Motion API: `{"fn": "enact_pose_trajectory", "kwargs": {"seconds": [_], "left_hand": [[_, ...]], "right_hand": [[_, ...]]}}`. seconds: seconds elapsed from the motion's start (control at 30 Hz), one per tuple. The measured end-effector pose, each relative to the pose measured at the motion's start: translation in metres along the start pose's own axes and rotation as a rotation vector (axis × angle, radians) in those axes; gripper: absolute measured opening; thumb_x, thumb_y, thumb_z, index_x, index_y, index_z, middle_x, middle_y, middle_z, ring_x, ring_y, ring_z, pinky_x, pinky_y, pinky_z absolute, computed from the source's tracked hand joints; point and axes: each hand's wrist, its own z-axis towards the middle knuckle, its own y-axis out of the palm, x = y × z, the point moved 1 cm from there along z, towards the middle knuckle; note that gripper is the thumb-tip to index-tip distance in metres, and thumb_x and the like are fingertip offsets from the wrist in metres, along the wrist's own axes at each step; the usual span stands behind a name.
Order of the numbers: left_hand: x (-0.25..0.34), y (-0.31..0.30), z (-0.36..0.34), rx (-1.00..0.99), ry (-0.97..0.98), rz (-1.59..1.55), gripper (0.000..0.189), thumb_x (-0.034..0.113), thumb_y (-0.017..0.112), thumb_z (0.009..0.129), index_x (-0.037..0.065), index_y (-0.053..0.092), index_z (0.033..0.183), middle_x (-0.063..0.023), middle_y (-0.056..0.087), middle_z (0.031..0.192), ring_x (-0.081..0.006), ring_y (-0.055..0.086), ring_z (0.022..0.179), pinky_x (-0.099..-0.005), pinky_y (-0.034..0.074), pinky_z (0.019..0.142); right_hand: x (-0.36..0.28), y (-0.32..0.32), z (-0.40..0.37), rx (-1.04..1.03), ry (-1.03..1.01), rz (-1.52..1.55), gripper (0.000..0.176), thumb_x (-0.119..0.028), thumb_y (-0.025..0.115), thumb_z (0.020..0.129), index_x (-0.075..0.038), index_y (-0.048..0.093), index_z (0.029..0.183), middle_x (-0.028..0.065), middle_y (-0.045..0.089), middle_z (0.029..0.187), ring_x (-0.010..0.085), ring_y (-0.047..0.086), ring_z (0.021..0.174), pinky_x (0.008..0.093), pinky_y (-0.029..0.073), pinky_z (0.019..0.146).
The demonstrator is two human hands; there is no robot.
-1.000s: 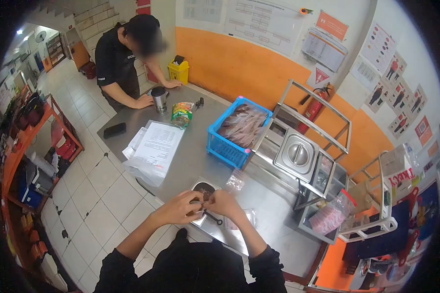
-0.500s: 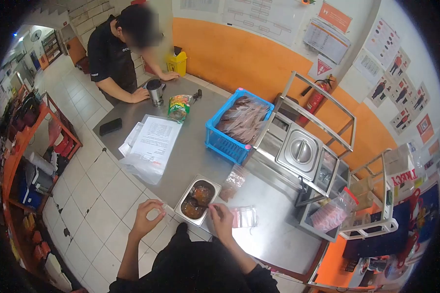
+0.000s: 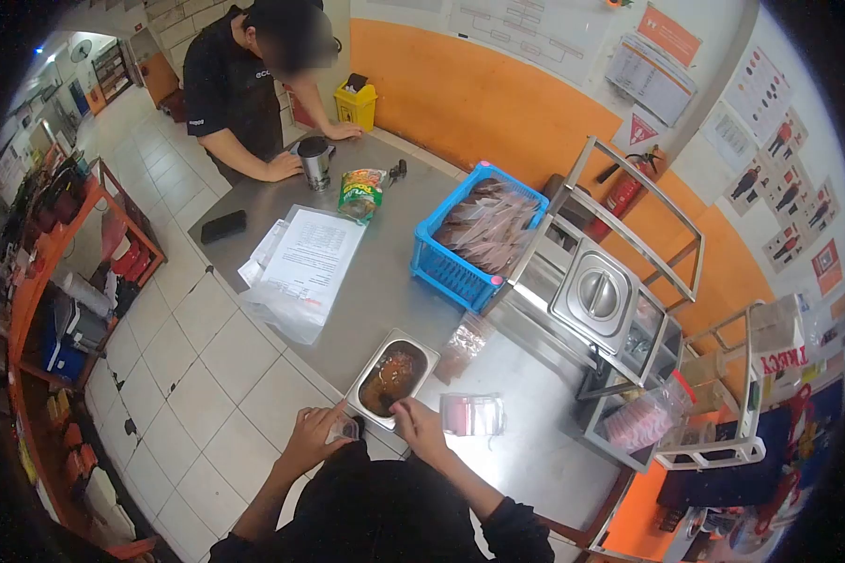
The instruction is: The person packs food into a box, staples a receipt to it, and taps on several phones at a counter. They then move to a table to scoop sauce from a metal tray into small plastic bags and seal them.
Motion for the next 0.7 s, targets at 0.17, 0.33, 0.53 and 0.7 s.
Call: {"fn": "enact_pose_trajectory", "kwargs": {"seconds": [0.17,0.33,0.53,0.7], "left_hand": [[-0.002,0.003,-0.001,-0.053,-0.009,0.015,0.064,0.030,0.070,0.078,0.003,0.048,0.132,-0.0138,0.057,0.113,-0.0320,0.052,0.107,-0.0455,0.034,0.096],[0.002,-0.002,0.002,-0.077,-0.028,0.034,0.067,0.027,0.071,0.077,0.005,0.046,0.135,-0.0122,0.057,0.111,-0.0312,0.053,0.106,-0.0453,0.034,0.095],[-0.003,0.003,-0.002,-0.064,-0.003,0.103,0.075,0.037,0.068,0.081,0.009,0.038,0.143,-0.0092,0.060,0.106,-0.0275,0.055,0.103,-0.0442,0.034,0.096],[0.000,0.001,-0.002,-0.066,-0.018,0.102,0.073,0.032,0.069,0.079,0.009,0.040,0.142,-0.0092,0.059,0.105,-0.0278,0.055,0.102,-0.0445,0.035,0.095]], "right_hand": [[0.035,0.017,-0.004,0.357,0.305,0.447,0.033,-0.025,0.045,0.101,0.000,0.062,0.090,0.0044,0.057,0.067,0.0114,0.054,0.063,0.0253,0.043,0.061],[0.066,0.013,-0.006,0.500,0.403,0.655,0.039,-0.035,0.043,0.102,-0.001,0.058,0.090,0.0028,0.054,0.065,0.0097,0.049,0.056,0.0238,0.039,0.053],[0.050,0.008,-0.013,0.456,0.276,0.509,0.036,-0.029,0.043,0.103,0.001,0.057,0.089,0.0041,0.055,0.070,0.0096,0.051,0.062,0.0238,0.041,0.057],[0.037,0.010,-0.012,0.404,0.249,0.529,0.035,-0.026,0.043,0.103,0.002,0.058,0.089,0.0034,0.054,0.070,0.0097,0.050,0.064,0.0239,0.041,0.060]]}}
